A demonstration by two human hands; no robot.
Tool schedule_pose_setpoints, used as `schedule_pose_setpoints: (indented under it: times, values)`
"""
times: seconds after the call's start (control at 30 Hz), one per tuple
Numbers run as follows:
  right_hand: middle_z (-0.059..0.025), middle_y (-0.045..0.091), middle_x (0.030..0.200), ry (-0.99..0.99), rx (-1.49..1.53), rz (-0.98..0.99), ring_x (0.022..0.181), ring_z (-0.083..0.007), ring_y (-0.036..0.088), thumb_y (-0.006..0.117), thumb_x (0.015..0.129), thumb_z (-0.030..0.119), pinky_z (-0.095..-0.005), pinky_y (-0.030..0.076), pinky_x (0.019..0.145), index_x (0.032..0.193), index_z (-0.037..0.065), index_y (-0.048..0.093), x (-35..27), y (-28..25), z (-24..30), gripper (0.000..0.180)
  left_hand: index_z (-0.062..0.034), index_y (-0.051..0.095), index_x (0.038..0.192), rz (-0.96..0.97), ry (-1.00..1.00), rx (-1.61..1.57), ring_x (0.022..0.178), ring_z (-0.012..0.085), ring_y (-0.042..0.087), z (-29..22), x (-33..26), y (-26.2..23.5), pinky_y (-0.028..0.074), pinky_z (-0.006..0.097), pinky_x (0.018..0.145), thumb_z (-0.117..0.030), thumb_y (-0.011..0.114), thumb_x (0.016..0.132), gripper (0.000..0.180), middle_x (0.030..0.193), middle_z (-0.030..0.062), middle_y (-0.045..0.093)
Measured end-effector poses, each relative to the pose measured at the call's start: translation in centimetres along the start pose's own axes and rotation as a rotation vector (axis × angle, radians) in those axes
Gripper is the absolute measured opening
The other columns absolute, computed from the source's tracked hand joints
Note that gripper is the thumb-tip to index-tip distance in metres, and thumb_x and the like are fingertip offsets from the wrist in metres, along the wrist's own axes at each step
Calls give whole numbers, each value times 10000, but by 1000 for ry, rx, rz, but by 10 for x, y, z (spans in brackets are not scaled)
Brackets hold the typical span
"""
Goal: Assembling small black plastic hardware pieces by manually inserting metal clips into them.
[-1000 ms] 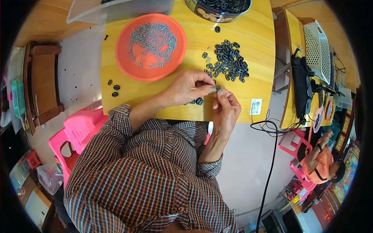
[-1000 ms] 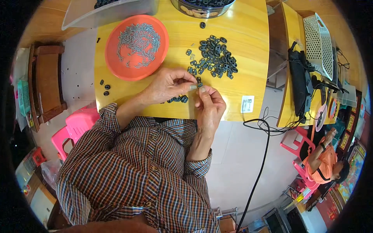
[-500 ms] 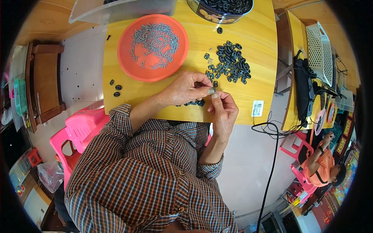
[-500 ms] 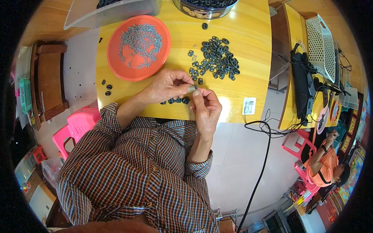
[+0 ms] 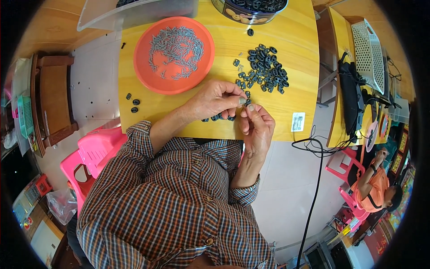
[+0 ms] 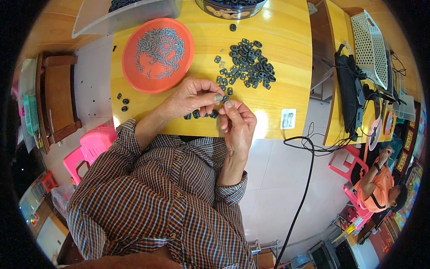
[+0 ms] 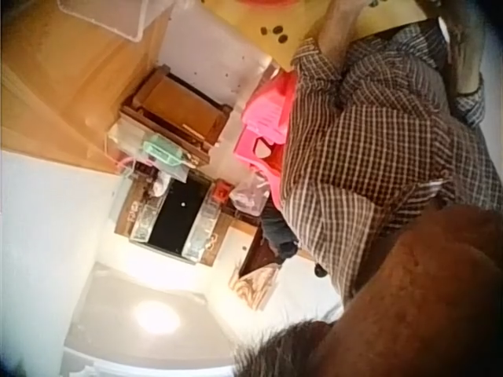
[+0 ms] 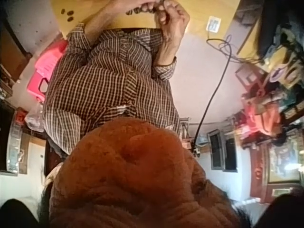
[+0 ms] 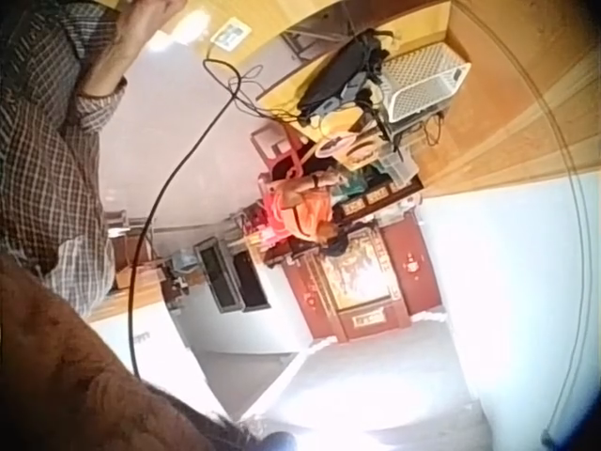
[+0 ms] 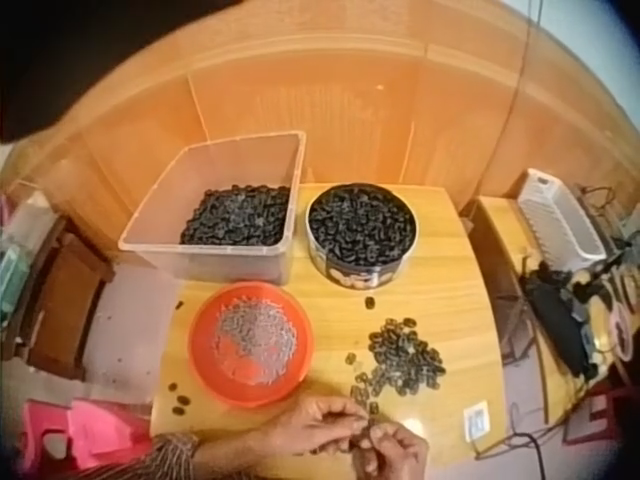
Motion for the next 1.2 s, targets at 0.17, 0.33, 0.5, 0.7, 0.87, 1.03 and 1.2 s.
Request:
schedule_pose_setpoints:
  times: [0.17,0.33,0.5,0.7,0.87,1.03,1.2]
  values:
    - [-63,599,708,21,22,14,443,-71,413,620,874,136,-191,308,409,827,-30,603,-1,0,0,173,19,617,993,32,16,-26,583,56,567,0,0,1,470,198,499,-142,572,910,187,725,11,611]
    - [-64,589,694,59,58,30,435,-73,401,606,873,122,-192,304,409,817,-34,595,-2,1,-1,166,4,620,993,9,25,0,556,41,551,-2,-3,3,456,185,479,-133,585,915,162,705,3,601]
    - [-70,581,688,52,64,19,448,-75,408,591,874,98,-192,304,414,804,-36,585,-1,2,-2,152,2,620,976,-16,30,8,556,41,551,-1,-4,3,458,187,479,-116,601,904,139,703,1,599]
    - [-52,593,706,5,-25,-33,464,-66,430,601,873,103,-185,320,424,817,-14,593,-1,1,-1,130,-1,620,942,-78,67,126,571,42,552,-3,-1,1,458,206,495,-86,613,887,102,714,6,589]
    - [-36,599,706,-19,-117,-130,472,-55,441,619,868,112,-175,327,433,831,6,603,-3,2,1,114,3,604,920,-408,664,910,650,234,596,-19,4,-4,476,331,530,13,629,789,133,764,109,569]
    - [-28,599,706,-37,-223,-167,484,-50,448,628,870,123,-167,329,445,841,14,609,-3,-1,0,115,1,586,901,-418,554,1115,691,327,589,-26,20,-4,491,403,574,15,610,787,118,828,140,541]
    - [-20,592,700,-50,-212,-185,488,-51,449,634,871,135,-165,328,450,839,19,606,-4,-4,2,124,8,565,890,-340,550,1338,698,334,588,-39,32,-5,492,429,587,-11,589,781,113,858,139,507]
Point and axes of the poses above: each hand's wrist, its own x-axis towards the middle knuckle, its own y-axis out of the palm, z = x × y, the point moved 4 cm from there along x, towards the middle knuckle
